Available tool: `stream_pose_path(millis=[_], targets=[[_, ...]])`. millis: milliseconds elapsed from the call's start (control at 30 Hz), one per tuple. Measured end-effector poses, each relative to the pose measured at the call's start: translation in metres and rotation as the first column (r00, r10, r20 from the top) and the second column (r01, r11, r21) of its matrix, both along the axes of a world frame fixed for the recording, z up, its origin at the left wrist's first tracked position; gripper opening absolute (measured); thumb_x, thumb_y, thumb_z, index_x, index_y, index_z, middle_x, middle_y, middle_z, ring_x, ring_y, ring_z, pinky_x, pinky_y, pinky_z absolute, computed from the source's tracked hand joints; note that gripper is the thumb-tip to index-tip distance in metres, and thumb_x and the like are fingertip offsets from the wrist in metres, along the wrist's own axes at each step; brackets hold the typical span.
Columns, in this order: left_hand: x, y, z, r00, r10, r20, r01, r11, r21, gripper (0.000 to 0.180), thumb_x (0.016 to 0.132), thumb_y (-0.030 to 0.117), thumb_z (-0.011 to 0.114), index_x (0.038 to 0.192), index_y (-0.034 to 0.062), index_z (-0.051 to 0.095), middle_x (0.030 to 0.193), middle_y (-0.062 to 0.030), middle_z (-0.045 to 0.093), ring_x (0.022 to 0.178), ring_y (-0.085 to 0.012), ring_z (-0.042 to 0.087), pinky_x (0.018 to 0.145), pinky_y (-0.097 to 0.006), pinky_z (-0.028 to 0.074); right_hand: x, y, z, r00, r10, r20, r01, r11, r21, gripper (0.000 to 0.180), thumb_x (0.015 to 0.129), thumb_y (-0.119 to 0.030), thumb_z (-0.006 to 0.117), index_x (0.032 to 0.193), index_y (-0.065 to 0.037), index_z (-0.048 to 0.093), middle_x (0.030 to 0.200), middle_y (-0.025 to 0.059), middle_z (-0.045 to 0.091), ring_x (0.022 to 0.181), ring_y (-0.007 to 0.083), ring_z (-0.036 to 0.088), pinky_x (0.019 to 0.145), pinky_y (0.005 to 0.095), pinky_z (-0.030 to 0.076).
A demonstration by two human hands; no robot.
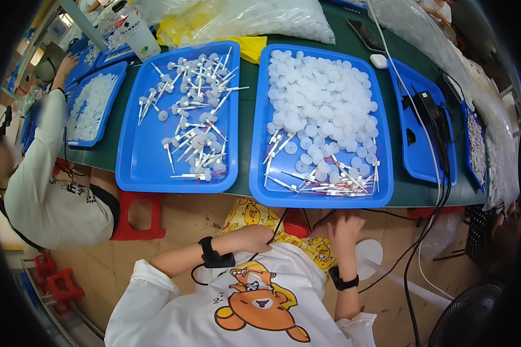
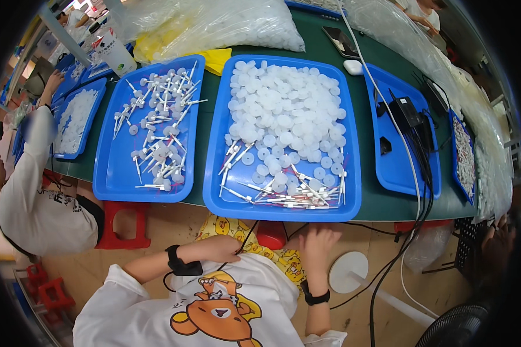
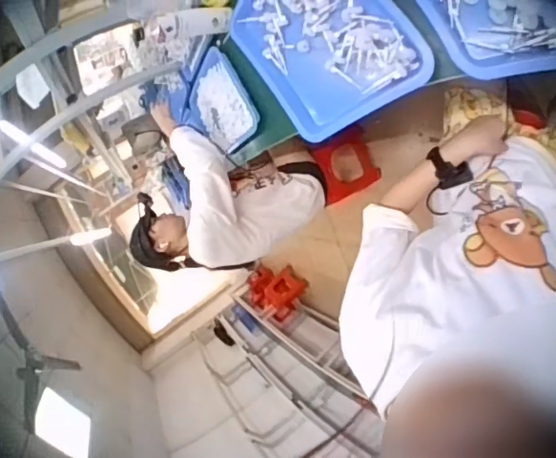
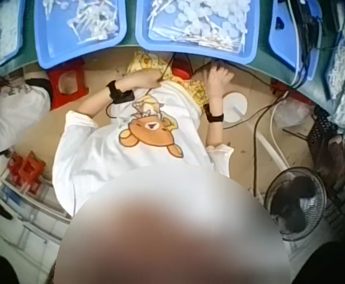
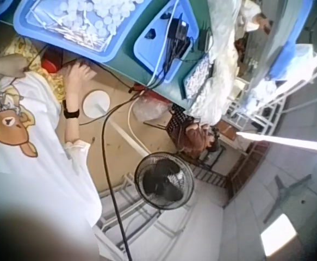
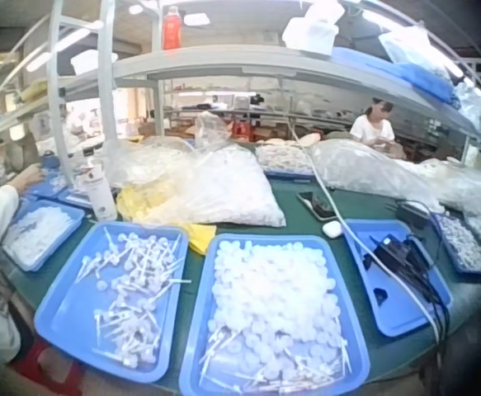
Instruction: The person repeatedly picks small white plastic discs and thin white sticks from blue trays and joins them by hand, placing the assembled units into a separate tray. The process continues throughout the clip with the same repetitive assembly motion.
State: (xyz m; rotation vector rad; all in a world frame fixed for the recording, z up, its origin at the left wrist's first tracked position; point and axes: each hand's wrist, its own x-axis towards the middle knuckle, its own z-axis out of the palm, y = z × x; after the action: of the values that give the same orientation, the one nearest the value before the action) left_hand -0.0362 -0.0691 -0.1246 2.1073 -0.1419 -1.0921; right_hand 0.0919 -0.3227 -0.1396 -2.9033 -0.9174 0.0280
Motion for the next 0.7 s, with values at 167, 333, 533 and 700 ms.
stream_pose_path(millis=[167, 333, 533, 700], targets=[[0.000, 0.029, 0.009, 0.908, 0.338, -0.248, -0.408, 0.849, -0.336, 0.028, 0.098, 0.022, 0.055, 0.112, -0.0014, 0.059, 0.088, -0.0120, 0.071, 0.070, -0.0172, 0.066, 0.064, -0.030, 0.052, 0.024, -0.006, -0.052, 0.964, 0.246, 0.098, -0.239, 0.968, -0.078, 0.031, 0.083, -0.014, 0.067, 0.112, -0.001, 0.067, 0.122, 0.0183, 0.062, 0.120, 0.0332, 0.053, 0.111, 0.0624, 0.027], [-0.046, 0.083, 0.096, 0.744, 0.583, -0.327, -0.660, 0.562, -0.498, 0.019, 0.100, 0.014, 0.058, 0.107, -0.0032, 0.061, 0.088, -0.0071, 0.069, 0.074, -0.0126, 0.063, 0.068, -0.027, 0.052, 0.033, -0.016, 0.011, 0.932, 0.078, -0.355, -0.135, 0.981, -0.140, 0.009, 0.084, -0.009, 0.066, 0.086, -0.003, 0.073, 0.099, 0.0113, 0.067, 0.107, 0.0306, 0.057, 0.099, 0.0554, 0.036], [-0.126, 0.109, 0.163, 0.659, 0.688, -0.303, -0.701, 0.418, -0.577, 0.015, 0.098, 0.004, 0.055, 0.103, -0.0072, 0.064, 0.081, -0.0112, 0.069, 0.074, -0.0171, 0.068, 0.067, -0.027, 0.053, 0.009, -0.073, 0.138, 0.959, 0.013, -0.282, 0.095, 0.927, 0.363, 0.022, 0.088, -0.008, 0.065, 0.071, 0.002, 0.055, 0.076, 0.0122, 0.050, 0.085, 0.0311, 0.049, 0.089, 0.0394, 0.039], [-0.153, 0.128, 0.184, 0.723, 0.638, -0.264, -0.655, 0.513, -0.554, 0.031, 0.102, 0.015, 0.047, 0.098, -0.0091, 0.067, 0.066, -0.0104, 0.068, 0.059, -0.0152, 0.066, 0.055, -0.026, 0.050, -0.014, -0.137, 0.183, 0.965, -0.057, -0.257, 0.182, 0.850, 0.495, 0.030, 0.097, -0.009, 0.054, 0.070, 0.002, 0.047, 0.069, 0.0085, 0.042, 0.069, 0.0239, 0.042, 0.095, 0.0390, 0.042]])
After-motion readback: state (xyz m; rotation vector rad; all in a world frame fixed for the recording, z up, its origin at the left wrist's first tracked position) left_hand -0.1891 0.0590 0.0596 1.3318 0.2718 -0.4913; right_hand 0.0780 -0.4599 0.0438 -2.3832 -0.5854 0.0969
